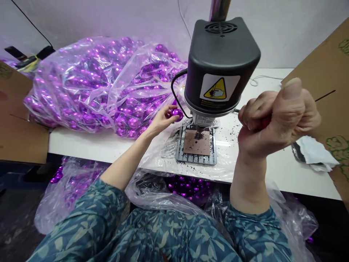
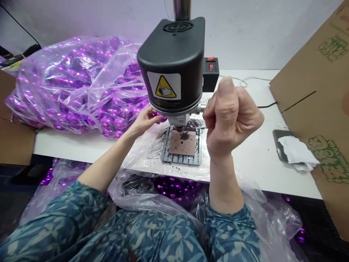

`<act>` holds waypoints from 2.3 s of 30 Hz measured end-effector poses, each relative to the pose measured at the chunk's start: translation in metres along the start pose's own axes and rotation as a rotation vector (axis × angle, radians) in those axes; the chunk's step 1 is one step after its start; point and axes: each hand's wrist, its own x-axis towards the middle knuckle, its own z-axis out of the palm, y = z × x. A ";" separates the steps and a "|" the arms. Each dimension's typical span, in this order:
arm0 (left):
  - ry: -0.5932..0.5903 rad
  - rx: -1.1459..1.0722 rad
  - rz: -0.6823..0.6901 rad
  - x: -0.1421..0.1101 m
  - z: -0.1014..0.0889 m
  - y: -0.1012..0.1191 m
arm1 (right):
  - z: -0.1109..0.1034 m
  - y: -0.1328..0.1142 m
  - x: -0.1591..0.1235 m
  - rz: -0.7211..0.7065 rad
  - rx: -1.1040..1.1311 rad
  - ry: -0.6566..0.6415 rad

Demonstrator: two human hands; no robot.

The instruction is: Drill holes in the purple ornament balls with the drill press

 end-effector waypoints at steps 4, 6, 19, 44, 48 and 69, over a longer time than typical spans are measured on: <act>-0.160 -0.318 -0.218 -0.041 0.006 0.001 | 0.001 -0.001 -0.001 -0.001 -0.004 0.000; -0.187 -0.369 -0.236 -0.053 0.014 0.001 | 0.001 -0.001 -0.001 -0.001 -0.002 -0.005; -0.266 0.016 -0.027 -0.056 0.059 0.018 | 0.000 -0.003 -0.006 -0.067 -0.112 -0.058; -0.030 -0.012 0.070 -0.080 0.106 0.002 | -0.004 -0.005 -0.018 -0.049 -0.020 -0.017; -0.013 -0.026 0.064 -0.080 0.107 0.000 | -0.009 0.000 -0.024 -0.098 -0.031 -0.020; 0.027 0.044 0.124 -0.082 0.109 -0.007 | -0.027 0.033 -0.044 -0.523 0.101 -0.222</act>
